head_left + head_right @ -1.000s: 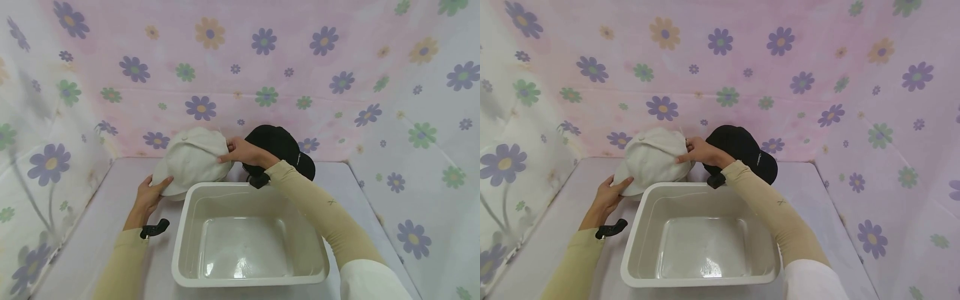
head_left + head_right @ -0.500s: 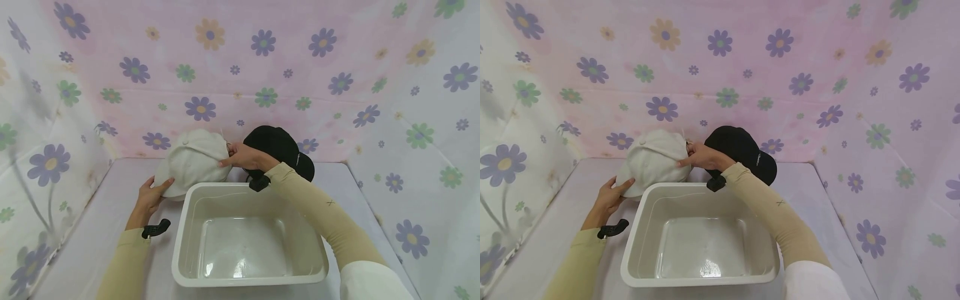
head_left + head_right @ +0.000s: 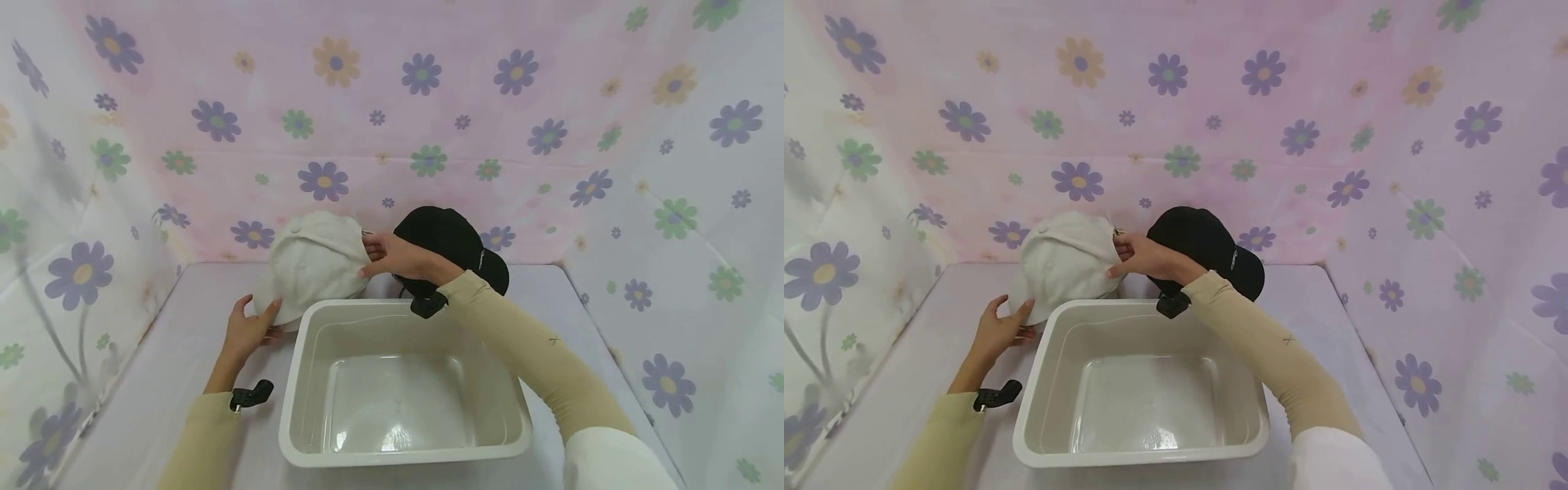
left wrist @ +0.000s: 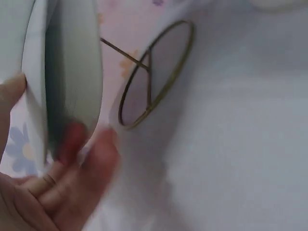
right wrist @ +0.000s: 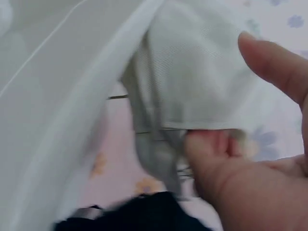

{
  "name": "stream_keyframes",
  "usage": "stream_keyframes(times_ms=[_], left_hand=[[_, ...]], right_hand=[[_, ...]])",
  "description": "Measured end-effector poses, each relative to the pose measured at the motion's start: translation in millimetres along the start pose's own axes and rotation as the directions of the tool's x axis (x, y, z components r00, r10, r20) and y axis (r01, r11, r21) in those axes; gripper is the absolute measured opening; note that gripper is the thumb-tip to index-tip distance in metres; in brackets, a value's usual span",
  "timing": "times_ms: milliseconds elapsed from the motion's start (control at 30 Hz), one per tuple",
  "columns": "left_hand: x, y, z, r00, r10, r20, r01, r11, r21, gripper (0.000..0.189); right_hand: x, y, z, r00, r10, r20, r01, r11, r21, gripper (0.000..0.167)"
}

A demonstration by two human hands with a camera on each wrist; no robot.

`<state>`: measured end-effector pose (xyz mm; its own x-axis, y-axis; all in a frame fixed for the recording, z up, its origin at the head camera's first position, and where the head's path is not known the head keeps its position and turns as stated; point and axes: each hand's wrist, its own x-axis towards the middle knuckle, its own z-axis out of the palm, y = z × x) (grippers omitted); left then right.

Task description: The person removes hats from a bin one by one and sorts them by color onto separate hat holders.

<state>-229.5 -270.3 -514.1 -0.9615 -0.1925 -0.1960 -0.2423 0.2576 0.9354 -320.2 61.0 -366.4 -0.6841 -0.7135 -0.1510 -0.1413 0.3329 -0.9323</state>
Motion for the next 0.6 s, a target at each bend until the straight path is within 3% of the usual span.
stream_keyframes(times_ms=[100,200,300,367,433,533,600], left_hand=[[-12.3,-0.3,-3.8,0.998,0.063,-0.006,-0.060,0.971,0.230,0.095],[-26.1,0.7,-8.9,0.992,0.126,-0.011,-0.110,0.903,0.416,0.085],[-38.0,-0.4,-14.2,0.967,0.254,-0.008,-0.214,0.831,0.514,0.076],[-44.4,-1.9,-16.0,0.930,0.367,-0.020,-0.298,0.784,0.545,0.069],[-48.8,-5.2,-16.0,0.874,0.486,-0.027,-0.386,0.726,0.569,0.061],[-52.9,-8.7,-14.5,0.792,0.610,-0.021,-0.480,0.645,0.595,0.053],[-54.4,-11.6,-14.0,0.749,0.663,0.000,-0.520,0.587,0.620,0.050]], right_hand=[[-21.4,-11,-3,0.998,0.012,-0.063,-0.021,0.990,-0.140,0.078],[-52.0,-27,-6,0.990,-0.010,-0.141,-0.025,0.970,-0.241,0.079],[-88.2,-41,-12,0.976,-0.119,-0.184,0.065,0.960,-0.274,0.073],[-114.1,-47,-15,0.952,-0.209,-0.224,0.137,0.944,-0.301,0.068],[-139.4,-48,-17,0.911,-0.304,-0.278,0.202,0.918,-0.342,0.064],[-172.9,-35,-14,0.828,-0.413,-0.380,0.257,0.881,-0.397,0.057],[-191.9,-17,-10,0.771,-0.456,-0.444,0.259,0.862,-0.435,0.055]])
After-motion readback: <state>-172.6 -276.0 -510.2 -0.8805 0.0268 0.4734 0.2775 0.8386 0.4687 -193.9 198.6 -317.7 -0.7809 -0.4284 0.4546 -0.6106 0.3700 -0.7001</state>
